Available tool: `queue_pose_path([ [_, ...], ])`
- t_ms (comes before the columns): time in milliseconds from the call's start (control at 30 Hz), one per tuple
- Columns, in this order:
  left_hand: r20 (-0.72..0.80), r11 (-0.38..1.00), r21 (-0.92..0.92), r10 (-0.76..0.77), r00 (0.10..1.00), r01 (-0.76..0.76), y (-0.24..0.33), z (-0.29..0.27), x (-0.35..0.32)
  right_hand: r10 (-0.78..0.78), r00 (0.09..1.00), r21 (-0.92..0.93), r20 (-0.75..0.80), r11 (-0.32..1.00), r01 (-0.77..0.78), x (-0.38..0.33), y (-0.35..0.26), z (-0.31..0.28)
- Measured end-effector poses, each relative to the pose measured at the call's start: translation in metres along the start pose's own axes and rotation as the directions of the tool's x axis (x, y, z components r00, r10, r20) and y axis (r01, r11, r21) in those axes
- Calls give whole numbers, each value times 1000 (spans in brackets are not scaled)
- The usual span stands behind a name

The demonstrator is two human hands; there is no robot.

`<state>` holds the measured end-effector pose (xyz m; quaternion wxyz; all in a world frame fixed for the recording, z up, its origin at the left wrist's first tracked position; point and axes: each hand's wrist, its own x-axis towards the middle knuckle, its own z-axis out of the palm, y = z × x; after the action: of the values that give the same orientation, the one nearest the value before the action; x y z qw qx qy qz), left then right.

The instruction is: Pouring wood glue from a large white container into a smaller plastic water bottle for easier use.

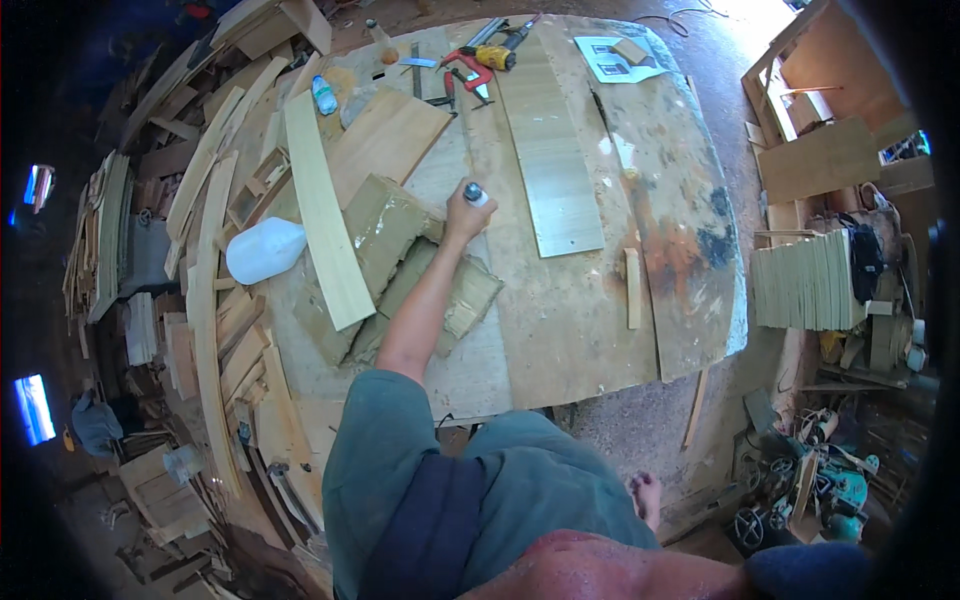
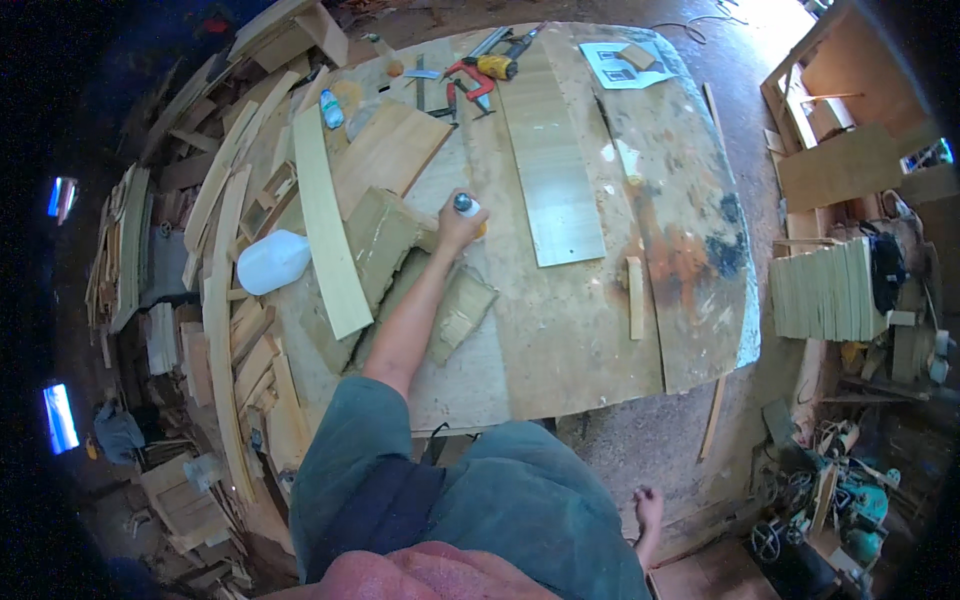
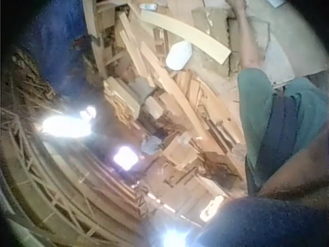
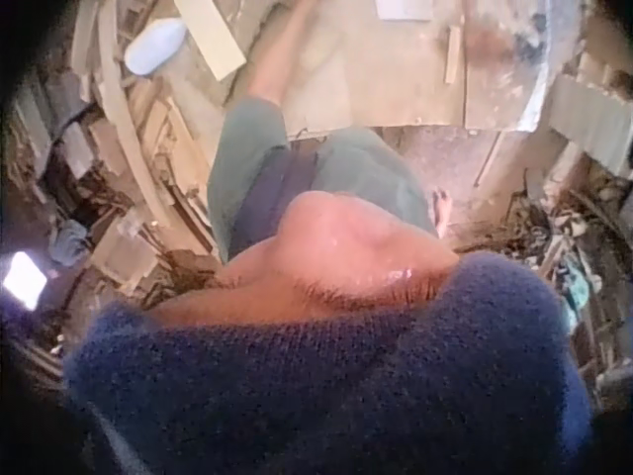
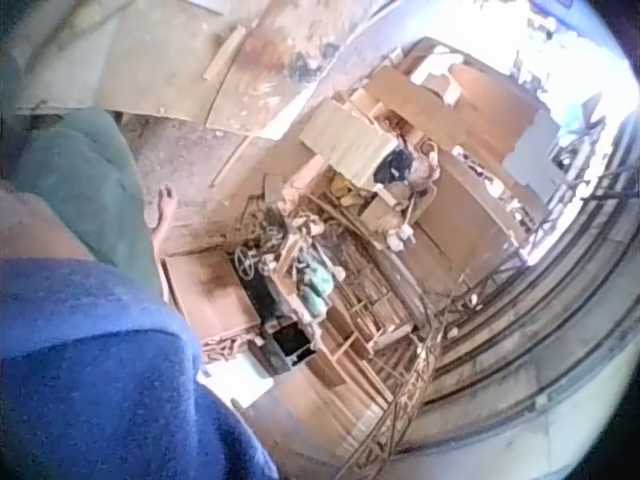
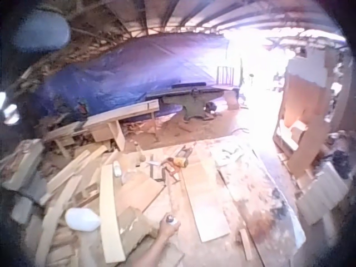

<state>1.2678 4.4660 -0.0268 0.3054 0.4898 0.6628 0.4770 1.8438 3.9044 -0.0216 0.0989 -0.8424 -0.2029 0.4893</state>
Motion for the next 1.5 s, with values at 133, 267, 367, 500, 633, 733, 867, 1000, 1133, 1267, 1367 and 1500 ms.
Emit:
queue_pose_path([
  [133,230,999,25,-48,972,44,-33,0,11,-366,930,-175,-2,916,360,5,-189,25],
  [267,550,948,-42,-242,799,316,-28,-36,28,-644,740,-227,194,705,672,24,-370,96],
  [367,696,807,-238,-246,674,540,-6,-65,46,-885,385,-301,262,303,904,56,-473,182],
  [500,748,898,-316,38,663,305,54,-107,108,-928,195,-385,318,62,921,96,-584,284],
  [633,240,999,33,-48,970,41,-1,-127,213,-946,70,-317,318,-37,948,151,-609,355],
  [733,-149,858,512,136,979,-41,-96,-180,289,-937,91,-418,338,-63,906,145,-610,381],
  [867,-190,737,673,90,978,63,-159,-204,348,-947,191,-350,258,92,932,158,-610,375],
  [1000,-211,565,811,41,977,152,-229,-220,418,-942,159,-384,296,35,922,163,-616,372],
  [1133,-309,416,879,124,943,234,-274,-292,456,-933,145,-340,329,27,940,158,-619,383],
  [1267,-354,604,749,16,935,273,-279,-182,463,-916,235,-498,326,45,866,174,-613,361],
  [1367,-355,420,856,54,933,301,-262,-223,468,-912,220,-457,346,42,889,163,-616,372],
  [1500,-464,428,839,240,853,336,-250,-228,469,-908,220,-443,356,43,896,159,-617,376],
])
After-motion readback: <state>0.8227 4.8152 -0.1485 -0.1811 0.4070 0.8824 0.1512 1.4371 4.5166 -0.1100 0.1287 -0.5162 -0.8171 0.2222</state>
